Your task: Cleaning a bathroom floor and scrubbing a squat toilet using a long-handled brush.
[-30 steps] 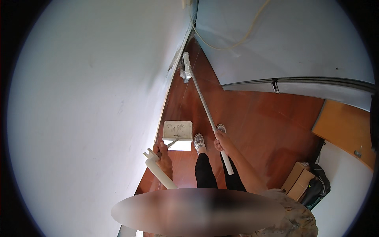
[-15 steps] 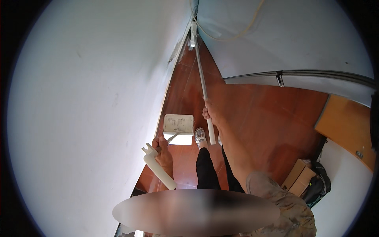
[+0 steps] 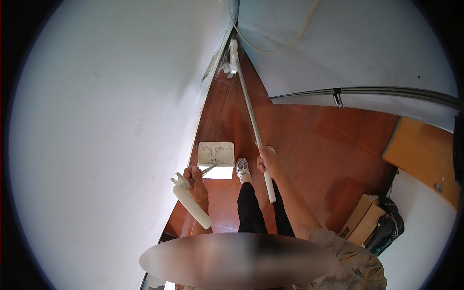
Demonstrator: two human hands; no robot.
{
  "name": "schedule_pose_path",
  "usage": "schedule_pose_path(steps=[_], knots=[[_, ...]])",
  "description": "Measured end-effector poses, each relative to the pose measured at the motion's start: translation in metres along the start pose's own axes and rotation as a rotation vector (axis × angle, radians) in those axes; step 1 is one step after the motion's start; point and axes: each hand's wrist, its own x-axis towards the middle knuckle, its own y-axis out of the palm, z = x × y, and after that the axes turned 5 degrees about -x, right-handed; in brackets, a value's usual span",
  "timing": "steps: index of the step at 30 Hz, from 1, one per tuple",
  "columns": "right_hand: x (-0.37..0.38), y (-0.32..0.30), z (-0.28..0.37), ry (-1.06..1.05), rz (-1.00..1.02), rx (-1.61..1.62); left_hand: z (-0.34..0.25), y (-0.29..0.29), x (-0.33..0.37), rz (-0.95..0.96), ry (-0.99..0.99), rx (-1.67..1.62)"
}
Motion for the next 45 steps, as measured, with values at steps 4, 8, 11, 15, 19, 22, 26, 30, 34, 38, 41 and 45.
schedule_pose_path(steps=[4,8,11,15,19,22,26,30,34,38,41,45], knots=[[0.076,0.002,0.038,-0.003,-0.011,0.069,0.002,0.001,0.0,0.002,0.005,0.037],[0.114,0.007,0.06,-0.013,-0.08,-0.037,0.011,0.01,-0.001,0.009,0.061,0.09],[0.111,0.03,0.062,0.06,0.032,0.089,0.009,0.002,-0.003,-0.007,0.041,0.147],[0.088,0.033,0.034,0.078,0.079,0.116,0.004,0.005,-0.003,-0.006,0.017,0.143],[0.044,0.01,-0.016,0.072,0.066,-0.084,0.007,0.01,0.002,0.029,0.027,0.031],[0.0,-0.01,-0.039,0.14,0.08,-0.161,0.001,0.008,0.002,0.034,0.036,0.03],[-0.057,-0.038,-0.027,0.194,0.078,-0.191,-0.001,0.009,0.001,0.057,-0.012,0.023],[-0.071,-0.045,-0.008,0.227,0.006,-0.165,-0.002,0.013,0.007,0.049,0.024,0.041],[-0.02,-0.041,0.024,-0.049,-0.097,-0.374,-0.007,0.029,0.021,0.014,0.086,-0.081],[0.038,-0.022,0.043,-0.024,-0.134,-0.326,-0.009,0.042,0.033,0.004,0.098,-0.114],[0.028,-0.005,0.039,0.072,-0.132,-0.32,-0.009,0.045,0.042,0.019,0.134,-0.019],[-0.001,-0.024,0.0,0.109,-0.034,-0.413,0.0,0.047,0.058,0.026,0.071,-0.122]])
